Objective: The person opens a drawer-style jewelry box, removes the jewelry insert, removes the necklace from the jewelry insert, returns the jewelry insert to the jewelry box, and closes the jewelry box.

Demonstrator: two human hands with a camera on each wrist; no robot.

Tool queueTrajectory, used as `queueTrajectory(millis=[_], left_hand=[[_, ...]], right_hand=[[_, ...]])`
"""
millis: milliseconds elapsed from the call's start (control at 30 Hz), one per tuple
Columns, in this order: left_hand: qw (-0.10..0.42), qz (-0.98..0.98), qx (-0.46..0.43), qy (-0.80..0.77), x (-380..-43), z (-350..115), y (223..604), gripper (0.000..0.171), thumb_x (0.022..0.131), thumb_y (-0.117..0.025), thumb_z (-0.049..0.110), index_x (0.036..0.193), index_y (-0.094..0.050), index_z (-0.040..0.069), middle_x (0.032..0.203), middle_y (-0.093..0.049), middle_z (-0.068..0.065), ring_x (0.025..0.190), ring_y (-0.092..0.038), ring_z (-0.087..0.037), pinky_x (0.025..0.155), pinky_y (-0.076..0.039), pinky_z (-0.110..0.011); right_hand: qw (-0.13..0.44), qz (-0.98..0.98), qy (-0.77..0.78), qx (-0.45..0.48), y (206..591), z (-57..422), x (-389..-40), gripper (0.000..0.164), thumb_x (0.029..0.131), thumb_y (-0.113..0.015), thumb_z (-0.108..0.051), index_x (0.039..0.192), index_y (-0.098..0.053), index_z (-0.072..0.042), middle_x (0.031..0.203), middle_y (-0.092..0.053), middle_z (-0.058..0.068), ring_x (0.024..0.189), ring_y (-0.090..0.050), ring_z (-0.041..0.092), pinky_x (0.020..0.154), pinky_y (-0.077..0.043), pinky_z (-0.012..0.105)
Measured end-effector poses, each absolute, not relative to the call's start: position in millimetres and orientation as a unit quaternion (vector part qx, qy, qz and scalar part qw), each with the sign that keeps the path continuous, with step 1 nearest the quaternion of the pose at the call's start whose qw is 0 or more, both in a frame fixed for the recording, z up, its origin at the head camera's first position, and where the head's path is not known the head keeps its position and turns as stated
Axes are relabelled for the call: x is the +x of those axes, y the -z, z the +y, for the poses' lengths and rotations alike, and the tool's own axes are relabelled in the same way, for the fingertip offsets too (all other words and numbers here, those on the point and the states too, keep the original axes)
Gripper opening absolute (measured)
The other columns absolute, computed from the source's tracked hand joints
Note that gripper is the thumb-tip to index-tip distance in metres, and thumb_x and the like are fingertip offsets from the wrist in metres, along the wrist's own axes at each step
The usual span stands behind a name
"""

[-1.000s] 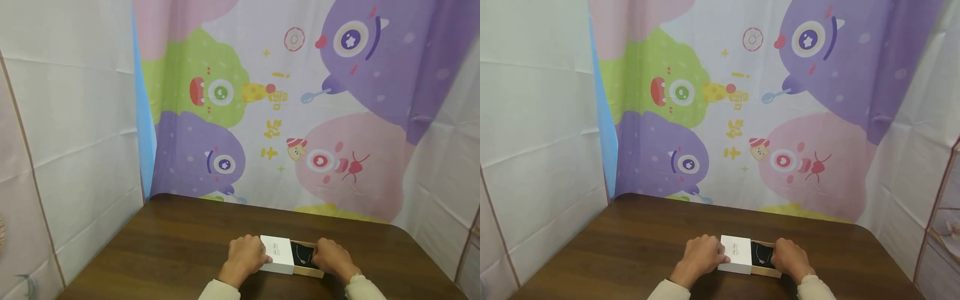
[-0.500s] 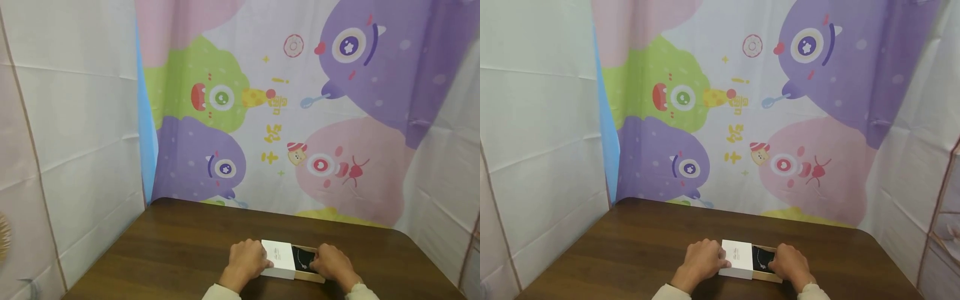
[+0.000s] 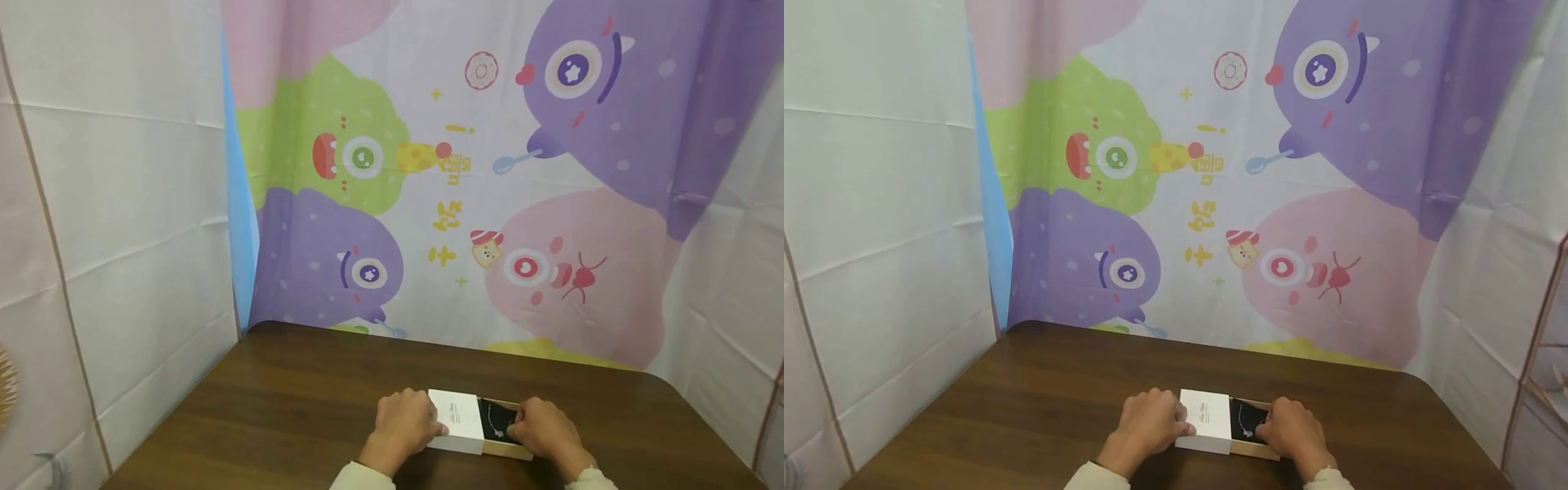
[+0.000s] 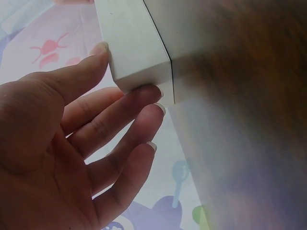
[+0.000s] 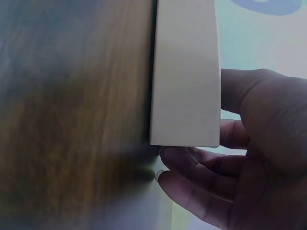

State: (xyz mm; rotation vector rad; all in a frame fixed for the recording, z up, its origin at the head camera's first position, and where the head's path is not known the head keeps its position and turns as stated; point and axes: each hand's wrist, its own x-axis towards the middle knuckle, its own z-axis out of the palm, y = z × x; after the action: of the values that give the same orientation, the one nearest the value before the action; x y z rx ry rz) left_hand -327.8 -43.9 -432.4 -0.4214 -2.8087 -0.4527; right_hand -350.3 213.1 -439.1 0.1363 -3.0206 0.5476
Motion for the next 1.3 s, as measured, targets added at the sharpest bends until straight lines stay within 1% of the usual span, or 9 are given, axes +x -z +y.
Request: queueTrajectory(millis=[200,367,500,733,900,1000,1133,1200,1300], left_hand=[[0.135,-0.967,-0.147,0.158,-329.3,-45.5,432.2,0.046,0.078,-0.082,0.049,0.052,-0.053,0.024,0.056,-0.047,0.009,0.054,-0.045,-0.013,0.051,-0.037,-0.034],[0.123,-0.968,-0.150,0.160,-327.7,-43.8,433.1,0.044,0.078,-0.081,0.049,0.052,-0.056,0.025,0.056,-0.049,0.010,0.055,-0.046,-0.012,0.052,-0.038,-0.034],[0.124,-0.967,-0.156,0.160,-327.3,-38.2,433.1,0.045,0.079,-0.081,0.049,0.051,-0.055,0.024,0.056,-0.048,0.010,0.054,-0.045,-0.012,0.051,-0.037,-0.034],[0.123,-0.965,-0.170,0.155,-325.4,-30.0,433.0,0.047,0.079,-0.080,0.050,0.052,-0.053,0.024,0.057,-0.047,0.010,0.055,-0.045,-0.012,0.050,-0.037,-0.033],[0.127,-0.963,-0.185,0.151,-327.9,-33.1,430.5,0.047,0.079,-0.081,0.049,0.052,-0.052,0.024,0.057,-0.047,0.009,0.055,-0.045,-0.012,0.050,-0.036,-0.033],[0.134,-0.961,-0.191,0.147,-330.3,-41.9,431.2,0.049,0.079,-0.080,0.050,0.052,-0.049,0.024,0.057,-0.046,0.009,0.054,-0.045,-0.012,0.049,-0.036,-0.033],[0.127,-0.960,-0.192,0.157,-329.8,-66.0,438.2,0.051,0.079,-0.080,0.050,0.050,-0.047,0.023,0.053,-0.040,0.011,0.052,-0.041,-0.010,0.046,-0.034,-0.031],[0.124,-0.961,-0.186,0.165,-329.1,-82.0,442.0,0.048,0.078,-0.081,0.048,0.051,-0.049,0.025,0.053,-0.038,0.012,0.051,-0.040,-0.009,0.046,-0.033,-0.031],[0.123,-0.961,-0.177,0.172,-328.0,-100.1,445.1,0.041,0.079,-0.080,0.047,0.054,-0.056,0.026,0.055,-0.043,0.013,0.052,-0.042,-0.008,0.046,-0.034,-0.032]], right_hand=[[0.041,-0.982,-0.180,0.044,438.8,212.4,-350.6,0.020,0.074,-0.071,-0.018,0.066,-0.053,-0.017,0.066,-0.051,-0.003,0.062,-0.048,0.019,0.054,-0.036,0.038],[0.034,-0.982,-0.180,0.040,439.1,214.4,-347.0,0.019,0.075,-0.071,-0.019,0.067,-0.053,-0.017,0.067,-0.051,-0.003,0.063,-0.048,0.019,0.055,-0.036,0.038],[0.035,-0.981,-0.185,0.035,437.3,220.5,-342.7,0.019,0.075,-0.069,-0.017,0.066,-0.053,-0.016,0.066,-0.050,-0.002,0.062,-0.048,0.019,0.054,-0.034,0.038],[0.043,-0.981,-0.189,0.030,434.0,232.6,-333.5,0.016,0.073,-0.070,-0.020,0.069,-0.055,-0.017,0.070,-0.053,-0.004,0.065,-0.049,0.019,0.056,-0.037,0.038],[0.059,-0.977,-0.203,0.033,431.3,231.2,-330.6,0.016,0.073,-0.071,-0.019,0.069,-0.056,-0.016,0.070,-0.054,-0.004,0.065,-0.049,0.018,0.057,-0.038,0.037],[0.062,-0.974,-0.217,0.030,430.1,223.0,-330.3,0.017,0.075,-0.072,-0.018,0.069,-0.057,-0.016,0.069,-0.053,-0.003,0.063,-0.049,0.018,0.057,-0.038,0.036],[0.057,-0.970,-0.233,0.029,433.0,200.6,-332.6,0.019,0.074,-0.073,-0.016,0.067,-0.056,-0.015,0.066,-0.052,-0.003,0.060,-0.049,0.017,0.053,-0.037,0.036],[0.057,-0.969,-0.236,0.037,433.8,186.3,-337.7,0.019,0.074,-0.073,-0.016,0.066,-0.056,-0.016,0.065,-0.053,-0.004,0.059,-0.049,0.016,0.053,-0.037,0.036],[0.065,-0.969,-0.235,0.051,431.7,171.0,-345.0,0.018,0.076,-0.073,-0.017,0.068,-0.057,-0.016,0.067,-0.054,-0.004,0.060,-0.050,0.017,0.054,-0.039,0.038]])
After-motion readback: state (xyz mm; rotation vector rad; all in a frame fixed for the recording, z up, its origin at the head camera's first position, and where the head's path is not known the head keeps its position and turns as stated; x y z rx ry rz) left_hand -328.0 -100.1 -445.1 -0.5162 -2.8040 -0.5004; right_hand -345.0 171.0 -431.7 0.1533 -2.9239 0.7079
